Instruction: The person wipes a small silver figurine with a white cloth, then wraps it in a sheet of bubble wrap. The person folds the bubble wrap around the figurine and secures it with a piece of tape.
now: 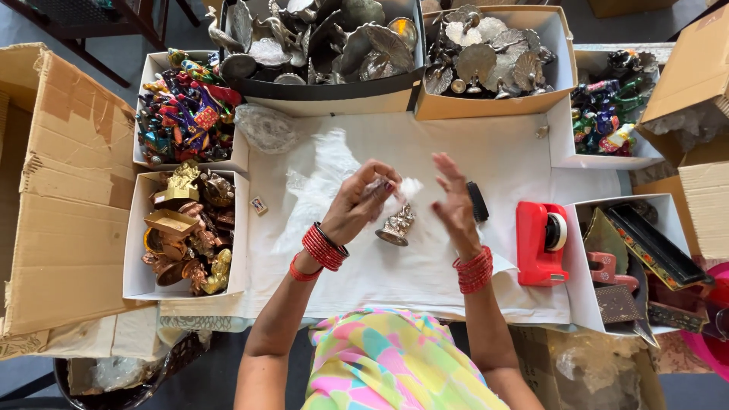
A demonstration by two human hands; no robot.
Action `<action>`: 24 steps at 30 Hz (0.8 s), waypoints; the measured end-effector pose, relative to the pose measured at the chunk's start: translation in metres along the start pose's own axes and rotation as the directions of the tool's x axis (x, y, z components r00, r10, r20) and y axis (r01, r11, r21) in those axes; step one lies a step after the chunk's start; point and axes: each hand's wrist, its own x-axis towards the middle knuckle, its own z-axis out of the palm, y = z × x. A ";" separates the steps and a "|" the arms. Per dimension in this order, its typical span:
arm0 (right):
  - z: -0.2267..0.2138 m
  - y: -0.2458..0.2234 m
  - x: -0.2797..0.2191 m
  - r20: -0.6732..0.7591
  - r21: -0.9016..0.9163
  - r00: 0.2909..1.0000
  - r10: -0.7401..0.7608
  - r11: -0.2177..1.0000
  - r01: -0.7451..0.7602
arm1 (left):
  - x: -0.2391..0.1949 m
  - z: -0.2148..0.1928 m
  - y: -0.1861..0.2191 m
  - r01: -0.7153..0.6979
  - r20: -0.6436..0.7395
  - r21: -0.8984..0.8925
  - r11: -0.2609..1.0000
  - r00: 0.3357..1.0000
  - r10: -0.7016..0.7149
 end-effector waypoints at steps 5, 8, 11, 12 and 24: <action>0.015 0.006 0.012 0.400 0.101 0.901 -0.170 0.985 0.141 | -0.009 -0.005 -0.009 0.065 0.178 -0.103 0.993 0.983 -0.046; 0.020 0.054 0.006 0.510 0.216 0.826 -0.238 0.966 0.145 | -0.010 -0.009 0.000 0.112 0.218 -0.429 0.896 0.976 -0.018; 0.022 0.062 -0.002 0.553 0.242 0.813 -0.181 0.969 0.052 | -0.009 -0.015 0.010 0.226 0.225 -0.695 0.682 0.970 -0.092; 0.022 0.057 -0.004 0.595 0.228 0.802 -0.044 0.967 -0.116 | -0.009 -0.018 0.012 0.256 0.234 -0.766 0.590 0.965 -0.115; 0.010 -0.005 0.009 0.200 0.215 0.965 0.170 0.953 -0.212 | -0.015 -0.039 -0.001 -0.206 -0.172 0.251 0.946 0.952 0.253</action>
